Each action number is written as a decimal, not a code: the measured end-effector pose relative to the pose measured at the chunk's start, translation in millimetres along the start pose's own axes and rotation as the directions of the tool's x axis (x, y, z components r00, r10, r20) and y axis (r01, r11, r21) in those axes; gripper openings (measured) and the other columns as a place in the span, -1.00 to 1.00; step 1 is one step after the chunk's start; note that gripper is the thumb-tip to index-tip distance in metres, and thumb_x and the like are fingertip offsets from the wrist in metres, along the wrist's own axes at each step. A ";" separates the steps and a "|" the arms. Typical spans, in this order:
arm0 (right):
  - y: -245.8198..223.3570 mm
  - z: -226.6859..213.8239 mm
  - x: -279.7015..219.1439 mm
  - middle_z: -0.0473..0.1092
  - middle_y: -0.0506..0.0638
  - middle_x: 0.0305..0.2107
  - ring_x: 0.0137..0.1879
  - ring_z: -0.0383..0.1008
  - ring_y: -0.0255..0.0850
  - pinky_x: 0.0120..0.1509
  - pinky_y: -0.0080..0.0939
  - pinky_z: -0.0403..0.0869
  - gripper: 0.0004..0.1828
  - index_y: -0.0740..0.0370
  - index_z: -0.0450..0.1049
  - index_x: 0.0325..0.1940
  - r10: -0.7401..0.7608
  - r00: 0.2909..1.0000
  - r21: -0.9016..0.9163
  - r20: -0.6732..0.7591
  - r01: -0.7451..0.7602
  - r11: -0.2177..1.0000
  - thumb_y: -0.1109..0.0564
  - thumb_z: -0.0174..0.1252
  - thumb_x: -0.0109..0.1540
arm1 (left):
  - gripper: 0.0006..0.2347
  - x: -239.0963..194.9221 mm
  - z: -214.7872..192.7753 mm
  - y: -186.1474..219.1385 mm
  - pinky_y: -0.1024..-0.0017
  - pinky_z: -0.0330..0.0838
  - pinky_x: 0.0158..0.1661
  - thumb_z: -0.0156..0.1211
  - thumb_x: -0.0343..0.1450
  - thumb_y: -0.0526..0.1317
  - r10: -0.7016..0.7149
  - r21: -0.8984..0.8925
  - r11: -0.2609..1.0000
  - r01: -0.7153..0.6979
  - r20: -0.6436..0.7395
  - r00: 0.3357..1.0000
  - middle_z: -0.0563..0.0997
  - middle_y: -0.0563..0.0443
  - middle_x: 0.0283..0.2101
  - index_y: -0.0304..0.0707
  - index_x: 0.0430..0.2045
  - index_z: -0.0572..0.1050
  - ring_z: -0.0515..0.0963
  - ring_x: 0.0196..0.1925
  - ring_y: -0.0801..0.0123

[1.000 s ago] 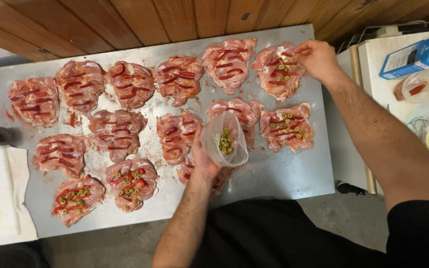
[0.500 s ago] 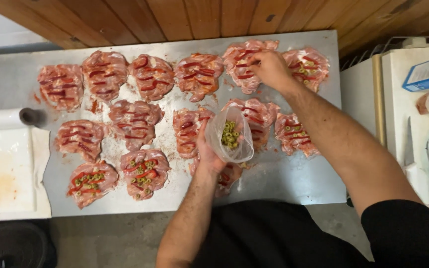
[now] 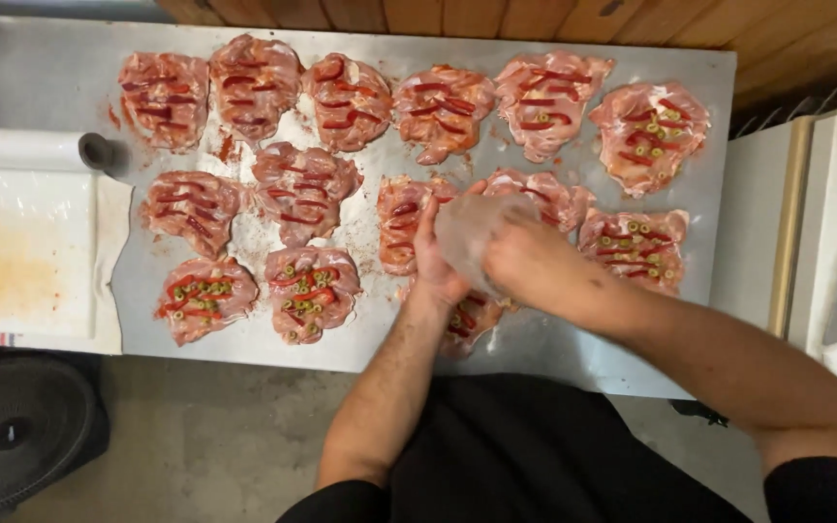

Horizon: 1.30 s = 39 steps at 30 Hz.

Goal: Adding sliced olives and cheese slices to raw chicken breasts as part of food preparation.

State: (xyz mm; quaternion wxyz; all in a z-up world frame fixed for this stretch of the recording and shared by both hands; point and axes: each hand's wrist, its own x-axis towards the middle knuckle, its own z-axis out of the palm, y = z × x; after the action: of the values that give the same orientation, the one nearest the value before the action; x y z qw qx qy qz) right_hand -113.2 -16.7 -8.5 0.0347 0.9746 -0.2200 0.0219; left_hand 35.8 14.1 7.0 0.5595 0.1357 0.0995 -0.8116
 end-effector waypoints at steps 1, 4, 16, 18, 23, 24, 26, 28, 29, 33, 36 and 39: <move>-0.2 -2.7 3.3 0.49 -0.23 -0.42 -0.26 0.45 -0.21 0.03 -0.07 0.46 -0.88 -0.14 0.59 -0.40 0.002 1.000 -0.004 -0.001 -0.002 1.000 0.14 0.28 0.09 | -0.38 -5.2 7.5 -0.8 -0.22 0.33 0.26 0.04 0.46 0.26 -0.002 0.001 1.000 0.002 0.003 1.000 0.52 -0.33 0.23 -0.18 0.29 0.40 0.48 0.29 -0.19; 1.5 -10.8 18.1 0.50 -0.24 -0.41 -0.24 0.46 -0.22 0.03 -0.08 0.46 -0.89 -0.16 0.59 -0.38 0.019 0.999 0.044 0.038 -0.020 0.999 0.11 0.29 0.08 | -0.39 -16.3 16.8 -2.1 -0.16 0.27 0.31 0.08 0.46 0.24 0.009 0.000 1.000 -0.009 -0.015 1.000 0.54 -0.28 0.22 -0.14 0.32 0.38 0.48 0.29 -0.14; 12.5 -46.6 60.2 0.55 -0.33 -0.34 -0.11 0.52 -0.27 0.08 -0.13 0.49 -0.79 -0.27 0.60 -0.25 0.131 0.944 0.320 0.303 -0.230 0.919 -0.09 0.36 0.03 | -0.50 -38.6 41.9 -5.9 -0.01 0.44 0.20 0.22 0.40 0.19 -0.028 -0.107 0.994 0.000 -0.262 0.965 0.66 -0.20 0.03 -0.20 0.04 0.61 0.64 0.08 -0.04; 11.0 -53.2 62.3 0.56 -0.35 -0.32 -0.08 0.54 -0.28 0.09 -0.14 0.49 -0.75 -0.30 0.61 -0.22 0.149 0.919 0.376 0.366 -0.292 0.879 -0.14 0.38 0.02 | -0.53 -39.8 41.2 -4.5 0.03 0.49 0.15 0.24 0.39 0.17 -0.038 -0.099 0.995 0.007 -0.320 0.947 0.69 -0.19 -0.04 -0.22 -0.06 0.64 0.67 0.02 -0.01; 29.6 -65.4 80.8 0.58 -0.38 -0.30 -0.04 0.57 -0.30 0.11 -0.15 0.50 -0.68 -0.35 0.61 -0.18 0.175 0.868 0.446 0.465 -0.401 0.800 -0.21 0.41 0.00 | -0.57 -32.1 33.1 -9.0 0.13 0.56 0.08 0.22 0.41 0.17 -0.058 -0.087 0.996 0.030 -0.347 0.936 0.72 -0.12 -0.11 -0.21 -0.14 0.66 0.71 -0.06 0.11; 35.3 -68.2 83.2 0.59 -0.39 -0.29 -0.02 0.58 -0.30 0.11 -0.16 0.51 -0.66 -0.36 0.62 -0.16 0.176 0.851 0.468 0.495 -0.432 0.771 -0.23 0.42 -0.01 | -0.58 -30.4 33.9 -7.3 0.13 0.56 0.07 0.22 0.41 0.17 -0.056 -0.087 0.996 0.028 -0.348 0.936 0.72 -0.12 -0.11 -0.20 -0.15 0.66 0.71 -0.07 0.11; 46.0 -75.2 71.6 0.60 -0.40 -0.28 -0.01 0.58 -0.31 0.12 -0.17 0.51 -0.64 -0.37 0.62 -0.14 0.178 0.834 0.485 0.523 -0.462 0.743 -0.26 0.43 -0.01 | -0.59 -26.4 35.9 -3.4 0.14 0.57 0.06 0.22 0.41 0.16 -0.054 -0.088 0.996 0.025 -0.348 0.936 0.72 -0.11 -0.12 -0.19 -0.16 0.66 0.71 -0.07 0.12; 56.7 -81.7 66.1 0.60 -0.41 -0.27 0.01 0.59 -0.31 0.13 -0.17 0.51 -0.61 -0.39 0.62 -0.13 0.177 0.815 0.499 0.553 -0.493 0.713 -0.28 0.44 -0.02 | -0.60 -22.2 38.0 0.1 0.14 0.58 0.05 0.22 0.41 0.16 -0.051 -0.090 0.996 0.021 -0.348 0.936 0.72 -0.10 -0.12 -0.18 -0.17 0.66 0.72 -0.08 0.13; 62.1 -84.6 66.6 0.61 -0.42 -0.26 0.02 0.60 -0.32 0.13 -0.18 0.52 -0.59 -0.40 0.62 -0.11 0.173 0.795 0.514 0.582 -0.524 0.679 -0.31 0.45 -0.03 | -0.61 -20.0 39.4 1.9 0.15 0.59 0.03 0.22 0.41 0.16 -0.049 -0.091 0.996 0.018 -0.351 0.935 0.72 -0.08 -0.12 -0.17 -0.18 0.67 0.72 -0.08 0.14; 90.6 -129.1 53.3 0.64 -0.22 -0.12 0.05 0.60 -0.31 0.16 -0.19 0.54 -0.57 -0.04 0.65 0.01 0.144 0.769 0.709 0.623 -0.633 0.310 0.05 0.50 0.05 | -0.63 -14.9 43.6 8.4 0.17 0.62 0.00 0.21 0.41 0.14 -0.042 -0.096 0.995 0.008 -0.365 0.930 0.73 -0.05 -0.13 -0.14 -0.22 0.67 0.73 -0.09 0.18; 129.4 -140.9 53.8 0.58 -0.03 -0.23 -0.15 0.57 -0.24 -0.12 -0.18 0.60 -0.56 0.25 0.59 0.05 0.227 0.775 0.799 0.589 -0.601 -0.021 0.32 0.42 0.08 | -0.66 -17.2 58.4 14.4 0.14 0.64 -0.06 0.24 0.39 0.13 -0.030 -0.099 0.995 -0.005 -0.353 0.935 0.73 -0.06 -0.14 -0.13 -0.25 0.66 0.73 -0.12 0.16; 149.9 -181.4 77.5 0.50 0.04 0.01 0.10 0.52 -0.18 0.31 -0.19 0.49 -0.76 0.24 0.49 -0.02 0.402 0.493 0.579 0.771 -0.806 -0.122 0.40 0.13 0.25 | -0.52 -4.9 25.4 19.4 -0.02 0.38 0.16 -0.06 0.43 0.10 -0.015 0.077 0.996 0.034 -0.238 0.971 0.38 -0.16 0.27 0.03 0.25 0.37 0.45 0.13 0.09</move>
State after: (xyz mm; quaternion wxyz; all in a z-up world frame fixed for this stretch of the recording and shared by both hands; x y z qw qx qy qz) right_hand -112.8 -170.8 185.4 -0.5929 0.5432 -0.5944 -0.0110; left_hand 52.9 3.6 32.4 0.5276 0.2531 0.1345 -0.7997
